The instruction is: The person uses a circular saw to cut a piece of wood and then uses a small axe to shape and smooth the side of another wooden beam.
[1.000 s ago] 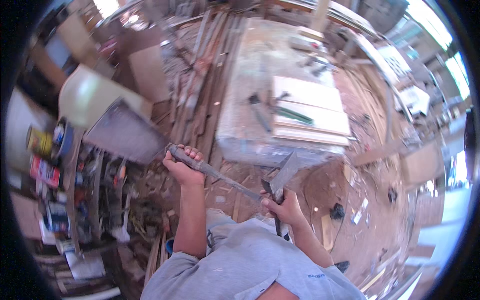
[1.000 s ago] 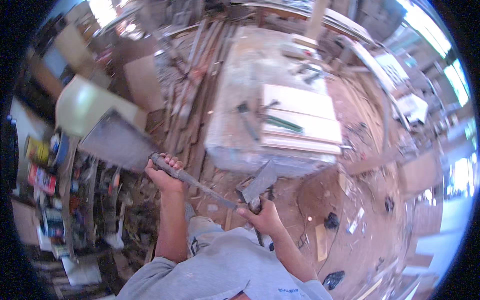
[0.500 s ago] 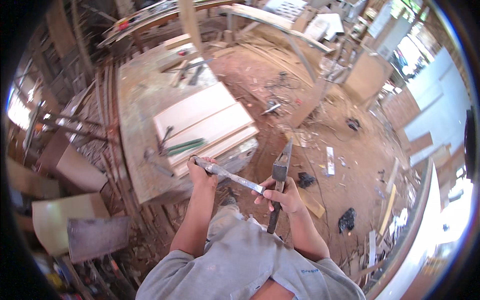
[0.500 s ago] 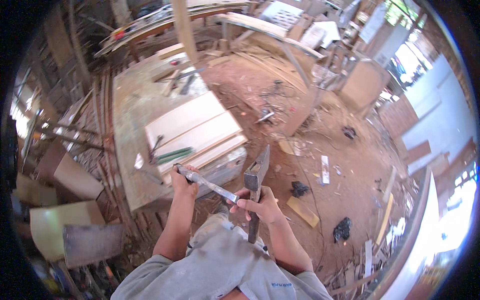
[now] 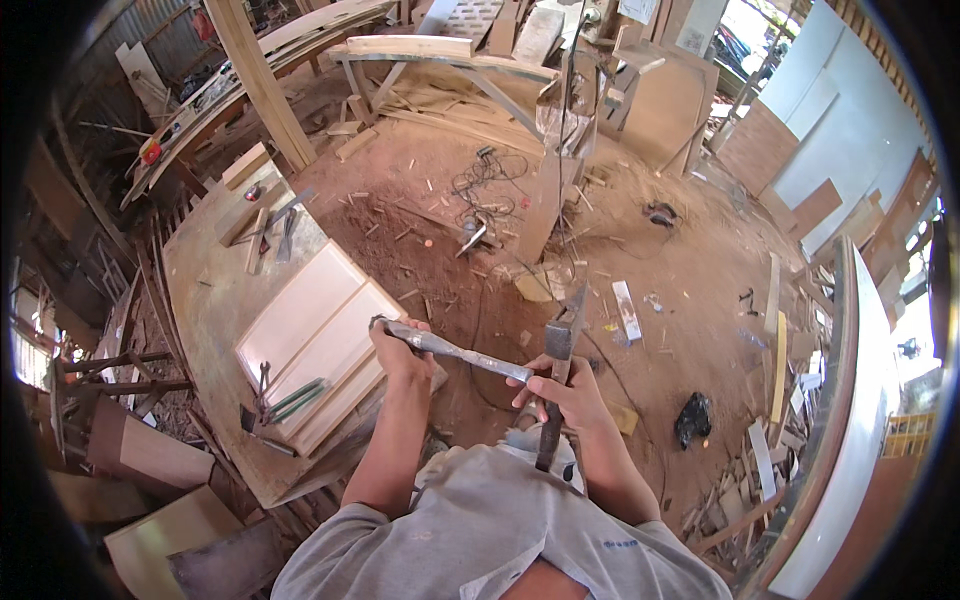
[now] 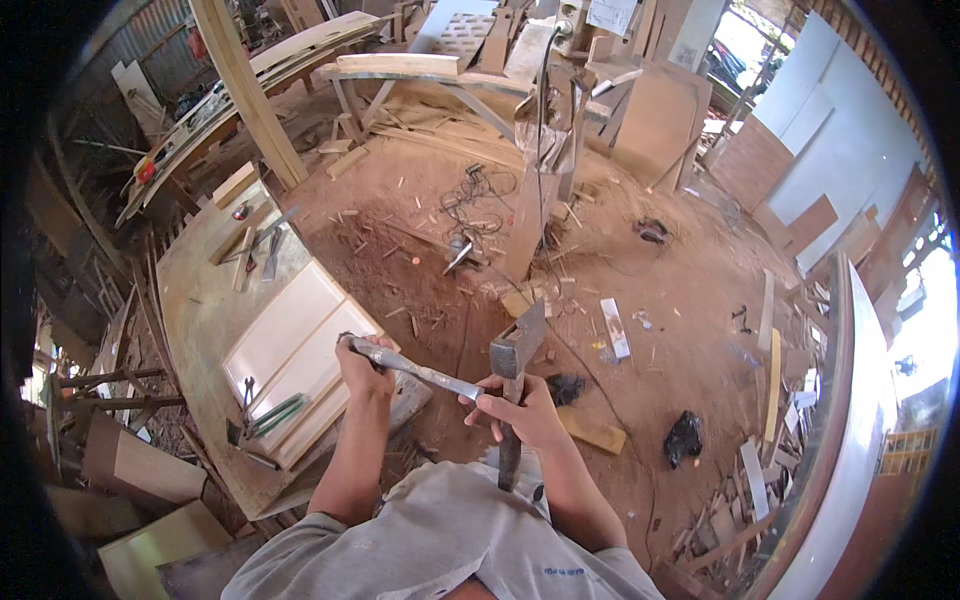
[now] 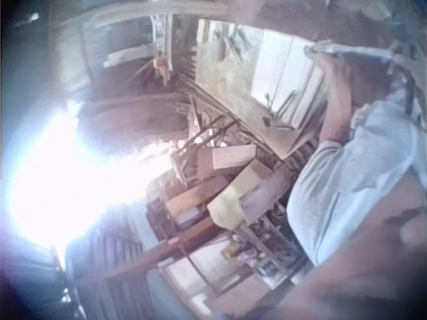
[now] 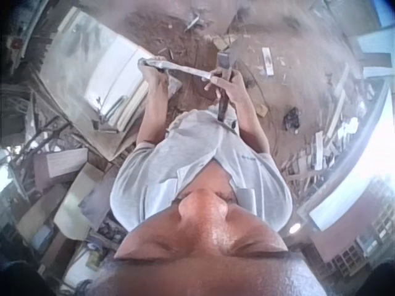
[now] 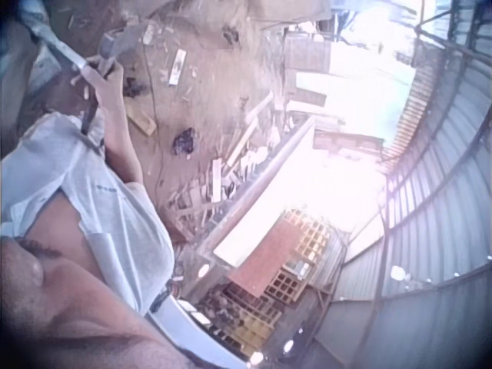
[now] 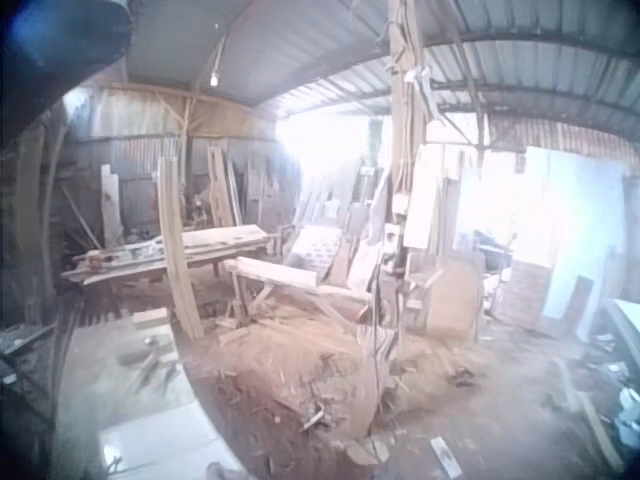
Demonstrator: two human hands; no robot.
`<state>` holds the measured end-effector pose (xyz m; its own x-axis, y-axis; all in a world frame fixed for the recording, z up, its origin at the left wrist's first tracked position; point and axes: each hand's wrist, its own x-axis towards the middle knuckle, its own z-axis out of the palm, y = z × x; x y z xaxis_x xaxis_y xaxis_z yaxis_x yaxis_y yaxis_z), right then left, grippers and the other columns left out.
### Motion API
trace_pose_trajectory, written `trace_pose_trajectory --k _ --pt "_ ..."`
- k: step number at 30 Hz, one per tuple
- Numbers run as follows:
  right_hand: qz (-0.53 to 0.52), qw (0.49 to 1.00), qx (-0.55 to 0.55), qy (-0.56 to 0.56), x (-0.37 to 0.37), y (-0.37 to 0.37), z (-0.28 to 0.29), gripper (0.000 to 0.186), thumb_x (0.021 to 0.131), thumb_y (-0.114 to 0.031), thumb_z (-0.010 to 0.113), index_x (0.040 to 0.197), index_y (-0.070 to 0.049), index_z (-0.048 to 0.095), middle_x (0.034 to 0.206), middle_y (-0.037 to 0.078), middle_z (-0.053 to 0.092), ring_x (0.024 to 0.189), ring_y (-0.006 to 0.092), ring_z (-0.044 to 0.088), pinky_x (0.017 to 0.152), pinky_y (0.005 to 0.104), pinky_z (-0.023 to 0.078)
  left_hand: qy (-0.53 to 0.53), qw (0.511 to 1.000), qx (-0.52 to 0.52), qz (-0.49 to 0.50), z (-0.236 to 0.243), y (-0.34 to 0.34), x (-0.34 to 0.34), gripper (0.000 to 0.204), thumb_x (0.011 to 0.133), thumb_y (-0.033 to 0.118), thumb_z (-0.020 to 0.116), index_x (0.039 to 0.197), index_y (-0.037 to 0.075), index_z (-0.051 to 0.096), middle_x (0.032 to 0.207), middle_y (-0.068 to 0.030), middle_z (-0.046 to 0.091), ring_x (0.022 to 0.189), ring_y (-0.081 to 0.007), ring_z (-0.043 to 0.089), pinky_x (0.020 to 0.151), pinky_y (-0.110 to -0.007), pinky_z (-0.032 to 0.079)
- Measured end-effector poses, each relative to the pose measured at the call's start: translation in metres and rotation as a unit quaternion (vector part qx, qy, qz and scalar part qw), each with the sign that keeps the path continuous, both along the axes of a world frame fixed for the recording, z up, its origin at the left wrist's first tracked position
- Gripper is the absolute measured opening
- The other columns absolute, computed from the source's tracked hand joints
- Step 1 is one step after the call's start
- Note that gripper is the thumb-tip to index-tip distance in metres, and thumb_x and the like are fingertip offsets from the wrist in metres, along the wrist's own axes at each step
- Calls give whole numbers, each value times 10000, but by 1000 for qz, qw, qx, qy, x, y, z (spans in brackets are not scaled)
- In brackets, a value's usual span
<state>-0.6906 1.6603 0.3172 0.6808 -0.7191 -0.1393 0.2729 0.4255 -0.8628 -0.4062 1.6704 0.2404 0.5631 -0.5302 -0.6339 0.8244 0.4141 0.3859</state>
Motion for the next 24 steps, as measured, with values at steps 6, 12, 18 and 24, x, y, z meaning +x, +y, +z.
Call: trace_pose_trajectory --k 6,12,18,24 --pt "19 999 14 44 -35 -117 4 183 941 -102 734 1032 52 695 1013 187 760 805 225 771 490 271 521 -83 990 -66 92 61 -77 -27 405 1066 469 466 1128 71 505 995 -95 581 871 -240 592 762 -378 583" --pt "92 990 13 108 -14 -214 11 177 928 -120 760 964 35 680 882 159 755 731 210 760 482 269 497 -183 962 -91 180 134 -122 -33 366 1082 440 445 1111 79 492 893 -53 508 762 -188 535 687 -354 488" --pt "209 969 -40 123 69 -302 3 180 916 -95 766 980 10 635 806 131 726 693 209 744 458 274 492 -247 920 -110 285 127 -162 32 394 1054 485 493 1069 93 512 805 -25 489 664 -157 486 598 -312 420" --pt "285 947 -110 104 199 -396 -12 203 887 -132 791 942 15 662 827 105 718 531 120 611 470 270 473 -224 907 -111 338 70 -218 149 397 1027 535 495 1031 141 541 797 0 504 626 -138 480 571 -276 424"
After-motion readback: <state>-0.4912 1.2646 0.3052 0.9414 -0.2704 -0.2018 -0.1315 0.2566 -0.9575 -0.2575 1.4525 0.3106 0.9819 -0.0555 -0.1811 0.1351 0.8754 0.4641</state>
